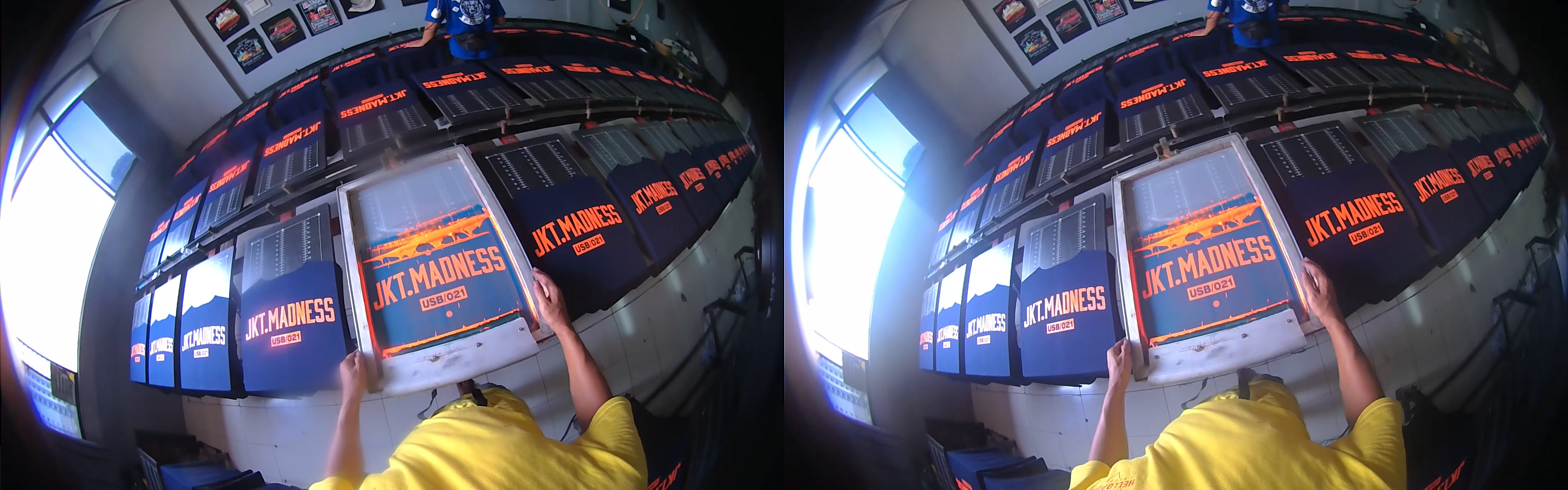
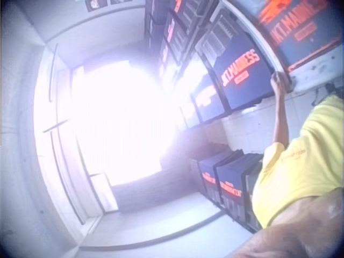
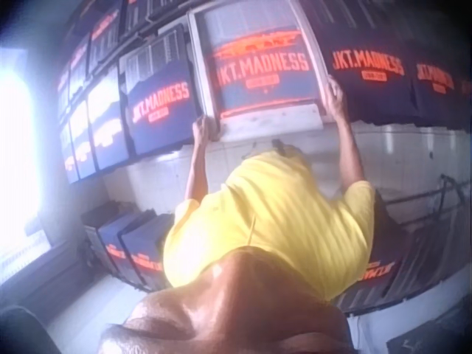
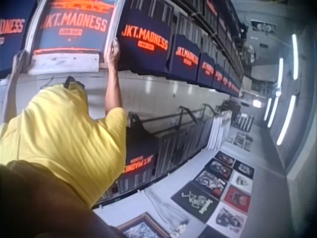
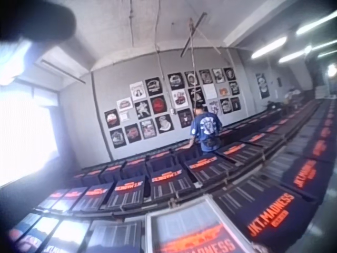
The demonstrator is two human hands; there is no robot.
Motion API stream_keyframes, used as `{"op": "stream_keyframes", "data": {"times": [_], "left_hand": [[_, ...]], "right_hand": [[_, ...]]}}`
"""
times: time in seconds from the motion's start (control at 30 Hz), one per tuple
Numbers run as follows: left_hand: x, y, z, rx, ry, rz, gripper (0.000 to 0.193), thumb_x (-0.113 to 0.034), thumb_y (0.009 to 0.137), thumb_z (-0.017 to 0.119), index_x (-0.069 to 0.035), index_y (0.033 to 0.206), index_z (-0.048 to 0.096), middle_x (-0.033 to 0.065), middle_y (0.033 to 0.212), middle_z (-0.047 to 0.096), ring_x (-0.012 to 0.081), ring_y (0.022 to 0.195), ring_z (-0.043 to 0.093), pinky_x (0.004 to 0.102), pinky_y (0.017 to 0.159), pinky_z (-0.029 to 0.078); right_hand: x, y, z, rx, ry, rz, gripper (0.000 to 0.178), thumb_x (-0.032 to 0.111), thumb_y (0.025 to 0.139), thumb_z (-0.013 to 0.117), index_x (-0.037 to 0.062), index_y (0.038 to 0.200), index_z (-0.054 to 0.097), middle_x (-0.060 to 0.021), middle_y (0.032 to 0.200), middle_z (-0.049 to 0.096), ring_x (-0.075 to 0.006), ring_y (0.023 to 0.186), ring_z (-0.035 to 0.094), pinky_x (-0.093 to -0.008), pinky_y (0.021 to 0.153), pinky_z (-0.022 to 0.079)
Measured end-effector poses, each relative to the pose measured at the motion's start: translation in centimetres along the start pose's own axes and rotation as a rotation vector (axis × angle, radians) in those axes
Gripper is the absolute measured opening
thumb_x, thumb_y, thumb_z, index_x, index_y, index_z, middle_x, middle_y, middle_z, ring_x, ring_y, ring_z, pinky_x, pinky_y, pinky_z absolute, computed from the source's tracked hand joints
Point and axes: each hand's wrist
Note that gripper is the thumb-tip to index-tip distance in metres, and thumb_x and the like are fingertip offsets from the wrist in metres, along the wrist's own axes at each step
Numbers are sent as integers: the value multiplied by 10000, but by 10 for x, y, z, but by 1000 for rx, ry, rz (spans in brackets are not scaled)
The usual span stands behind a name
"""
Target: The person performs screen printing by applying orange ink through a mesh screen onto t-shirts and using a squeegee to spread the ink evenly.
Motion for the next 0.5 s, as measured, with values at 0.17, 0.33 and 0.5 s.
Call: {"op": "stream_keyframes", "data": {"times": [0.17, 0.33, 0.5], "left_hand": [[-13, 6, -5, 1, 48, -83, 334, -225, 994, 569, 82, 1048, 689, 25, 751, 652, 69, 657, 542, 288, 581, 441], [-15, 10, -5, -1, -172, -203, 317, -227, 984, 596, 57, 1059, 715, 29, 799, 671, 92, 680, 571, 280, 616, 472], [-4, 13, -5, -36, -250, -257, 362, -271, 993, 547, 46, 894, 691, 3, 676, 577, 95, 614, 496, 309, 556, 396]], "right_hand": [[-12, -1, 4, -32, -20, -65, 416, 287, 1018, 536, -51, 1253, 593, -221, 1340, 586, -354, 1284, 537, -402, 1087, 410], [-11, -2, 1, -15, -64, -114, 418, 276, 1007, 535, -73, 1228, 600, -244, 1337, 576, -369, 1279, 537, -411, 1093, 402], [-7, -1, 2, 2, -21, -83, 409, 262, 1000, 544, -69, 1235, 597, -233, 1357, 565, -343, 1302, 521, -403, 1098, 396]]}}
Point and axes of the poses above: each hand's wrist, its own y-axis towards the middle knuckle, its own z-axis out of the palm, x = y × z
